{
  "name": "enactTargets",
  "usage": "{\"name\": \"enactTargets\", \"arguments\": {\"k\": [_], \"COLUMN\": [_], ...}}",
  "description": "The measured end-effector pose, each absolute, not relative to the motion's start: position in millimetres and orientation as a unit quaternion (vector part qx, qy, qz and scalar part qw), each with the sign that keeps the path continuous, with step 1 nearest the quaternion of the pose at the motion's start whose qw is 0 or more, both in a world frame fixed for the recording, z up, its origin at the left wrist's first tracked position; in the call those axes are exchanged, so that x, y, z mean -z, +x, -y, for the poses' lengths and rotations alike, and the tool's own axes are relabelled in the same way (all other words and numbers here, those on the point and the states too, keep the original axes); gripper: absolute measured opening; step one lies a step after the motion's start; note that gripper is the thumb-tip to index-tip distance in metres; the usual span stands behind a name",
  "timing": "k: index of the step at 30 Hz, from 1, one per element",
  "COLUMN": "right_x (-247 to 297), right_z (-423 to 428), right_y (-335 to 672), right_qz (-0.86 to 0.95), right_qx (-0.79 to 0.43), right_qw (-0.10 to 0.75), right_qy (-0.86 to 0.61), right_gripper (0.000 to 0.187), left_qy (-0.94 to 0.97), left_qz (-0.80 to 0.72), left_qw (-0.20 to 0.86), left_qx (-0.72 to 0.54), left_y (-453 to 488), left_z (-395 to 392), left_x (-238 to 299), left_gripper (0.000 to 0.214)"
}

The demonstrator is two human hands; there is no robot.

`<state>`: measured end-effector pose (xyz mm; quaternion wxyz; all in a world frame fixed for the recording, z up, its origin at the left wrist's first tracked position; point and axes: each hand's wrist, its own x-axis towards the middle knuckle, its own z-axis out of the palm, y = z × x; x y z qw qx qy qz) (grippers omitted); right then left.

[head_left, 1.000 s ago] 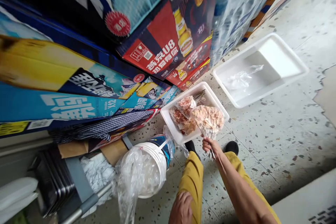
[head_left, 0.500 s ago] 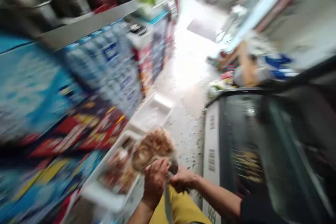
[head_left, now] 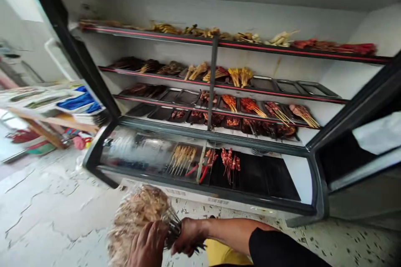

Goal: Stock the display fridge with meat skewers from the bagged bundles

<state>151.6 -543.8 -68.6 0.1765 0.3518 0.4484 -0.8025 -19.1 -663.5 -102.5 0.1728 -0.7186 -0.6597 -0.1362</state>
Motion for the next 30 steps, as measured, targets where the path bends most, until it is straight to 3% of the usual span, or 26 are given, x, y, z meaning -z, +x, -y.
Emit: {"name": "enactTargets", "arguments": {"k": [6, 11, 18, 24, 30], "right_x": [47, 42, 56, 71, 90], "right_z": [532, 521, 509, 507, 512], "right_y": [260, 344, 459, 528, 561], "right_qz": [-0.438, -0.415, -0.383, -0.372, -0.347], "right_qx": [0.776, 0.778, 0.782, 0.778, 0.760], "right_qw": [0.036, 0.013, 0.011, 0.001, 0.003], "right_qy": [0.452, 0.471, 0.492, 0.506, 0.550], "right_gripper": [0.031, 0.026, 0.021, 0.018, 0.014], "left_qy": [-0.750, -0.734, -0.719, -0.727, -0.760], "left_qz": [0.592, 0.566, 0.574, 0.583, 0.561], "left_qw": [0.076, -0.106, -0.203, -0.216, -0.157], "left_qx": [0.287, 0.359, 0.336, 0.292, 0.288], "left_y": [66, 147, 260, 335, 377], "left_z": [586, 548, 532, 520, 520], "left_x": [79, 67, 62, 61, 110], "left_gripper": [0.029, 0.027, 0.029, 0.029, 0.029]}}
